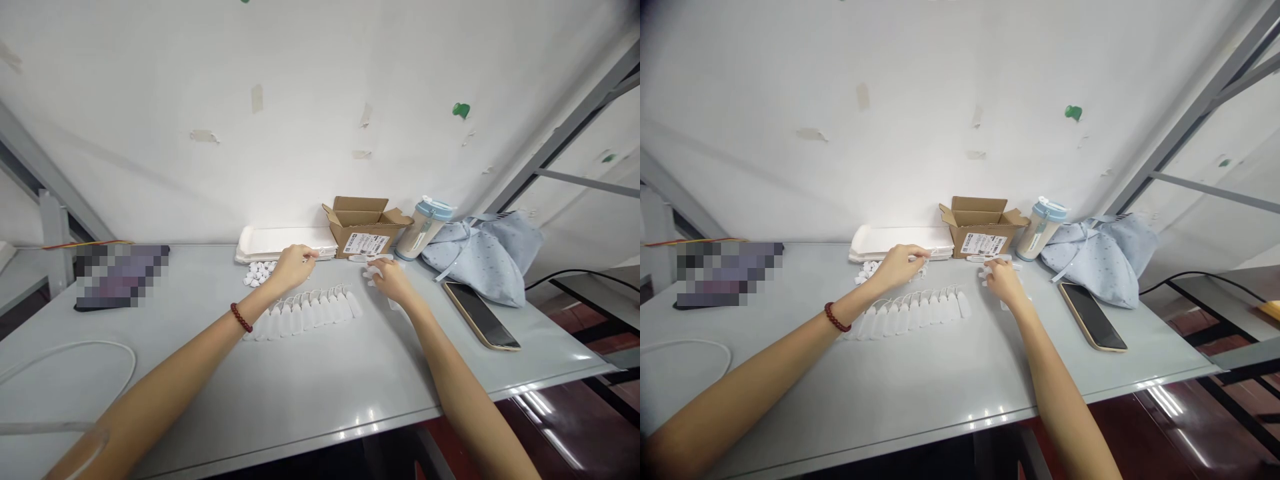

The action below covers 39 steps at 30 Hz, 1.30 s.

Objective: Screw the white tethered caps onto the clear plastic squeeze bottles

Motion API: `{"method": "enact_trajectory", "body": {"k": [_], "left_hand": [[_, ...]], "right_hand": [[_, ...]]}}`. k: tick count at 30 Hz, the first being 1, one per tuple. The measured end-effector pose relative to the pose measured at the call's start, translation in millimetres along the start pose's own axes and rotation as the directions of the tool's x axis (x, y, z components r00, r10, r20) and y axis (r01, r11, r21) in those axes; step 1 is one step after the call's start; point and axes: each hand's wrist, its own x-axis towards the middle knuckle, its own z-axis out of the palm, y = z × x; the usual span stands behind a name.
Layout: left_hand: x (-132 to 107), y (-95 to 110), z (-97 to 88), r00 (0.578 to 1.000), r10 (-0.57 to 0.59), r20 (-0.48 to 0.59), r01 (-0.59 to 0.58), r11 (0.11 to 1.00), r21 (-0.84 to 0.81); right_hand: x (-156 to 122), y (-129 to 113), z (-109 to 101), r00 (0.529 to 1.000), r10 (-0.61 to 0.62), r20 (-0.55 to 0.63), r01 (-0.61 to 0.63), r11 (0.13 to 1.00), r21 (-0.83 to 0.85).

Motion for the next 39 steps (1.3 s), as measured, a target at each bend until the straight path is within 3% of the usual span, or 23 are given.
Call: {"method": "enact_trajectory", "body": {"k": [8, 21, 27, 32, 39], "left_hand": [[-1, 7, -7.7, 0.995, -0.094, -0.024, 0.084, 0.96, -0.267], [-8, 14, -6.9, 0.991, -0.131, 0.042, 0.137, 0.927, -0.349], [-13, 18, -2.9, 0.991, -0.099, 0.089, 0.126, 0.912, -0.39], [-17, 24, -1.9, 0.987, -0.094, 0.133, 0.143, 0.891, -0.431], [-17, 23, 0.5, 0.971, -0.121, 0.205, 0.199, 0.883, -0.424]], "right_hand": [[0, 1, -3, 0.997, 0.025, -0.071, -0.023, 0.999, 0.036], [-3, -3, 0, 0.999, 0.05, -0.015, -0.049, 0.997, 0.059], [-6, -21, -11, 0.999, -0.017, -0.04, 0.025, 0.979, 0.201], [-13, -43, -18, 0.988, -0.118, -0.104, 0.154, 0.86, 0.487], [-18, -55, -21, 0.975, -0.177, -0.136, 0.223, 0.812, 0.539]]}}
